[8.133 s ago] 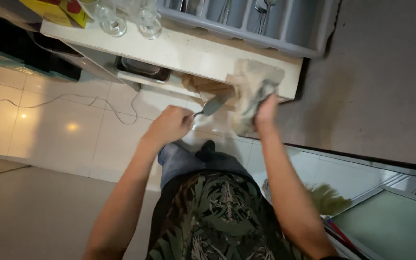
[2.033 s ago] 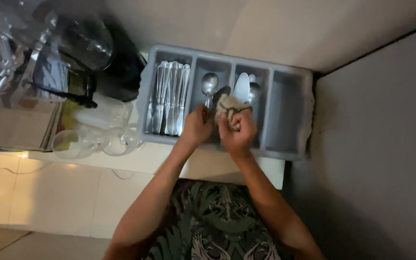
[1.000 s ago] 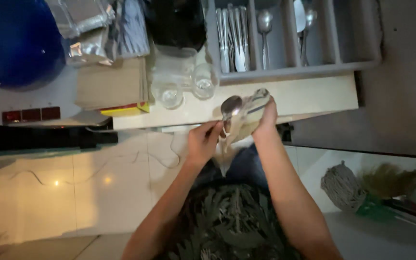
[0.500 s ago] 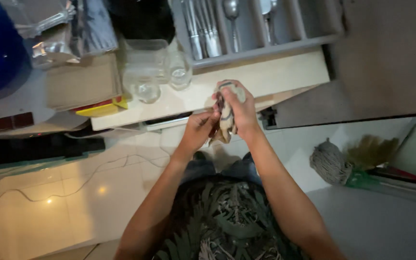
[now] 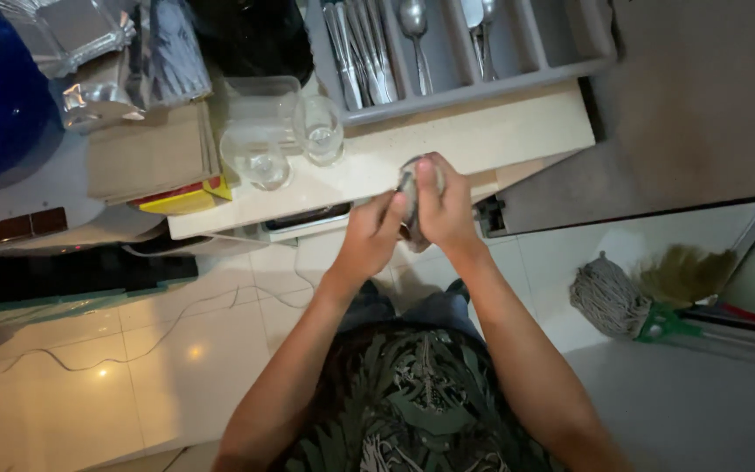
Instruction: Cleaning and organizing various pieces of cutlery using a cloth and placing them in a sorting tray.
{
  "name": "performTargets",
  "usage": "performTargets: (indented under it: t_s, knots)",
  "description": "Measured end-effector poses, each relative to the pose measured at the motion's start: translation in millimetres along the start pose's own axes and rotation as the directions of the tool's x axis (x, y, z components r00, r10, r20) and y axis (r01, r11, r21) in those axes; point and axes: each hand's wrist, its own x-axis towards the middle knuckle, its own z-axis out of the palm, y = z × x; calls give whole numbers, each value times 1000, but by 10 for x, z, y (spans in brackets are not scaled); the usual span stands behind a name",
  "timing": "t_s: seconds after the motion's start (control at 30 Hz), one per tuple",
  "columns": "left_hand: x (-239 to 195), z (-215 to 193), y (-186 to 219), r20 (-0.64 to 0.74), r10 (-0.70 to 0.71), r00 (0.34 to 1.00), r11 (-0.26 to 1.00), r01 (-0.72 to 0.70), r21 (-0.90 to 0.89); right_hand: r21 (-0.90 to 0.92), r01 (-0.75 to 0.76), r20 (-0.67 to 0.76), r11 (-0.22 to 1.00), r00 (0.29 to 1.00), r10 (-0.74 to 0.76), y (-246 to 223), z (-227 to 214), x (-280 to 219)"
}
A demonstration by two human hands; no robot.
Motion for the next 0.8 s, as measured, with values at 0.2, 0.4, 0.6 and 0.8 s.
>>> performTargets:
  t_s: [0.2,0.4,0.6,0.8]
  knots:
    - [21,81,-85,-75,75,994,993,-68,94,-138,-60,16,989,998,62,-152,-25,-35]
    - [-26,169,-125,-73,109,991,988,-101,115,24,-108,-59,994,992,109,-101,-229,-86]
    - [48,481,-9,117,-32,993,963,62,-264,-4,-160,210,987,965,157,-51,-703,-72]
    - [188,668,-434,-189,68,980,972,-108,-211,-94,-251,-193,963,954,230,988,-1491,-8]
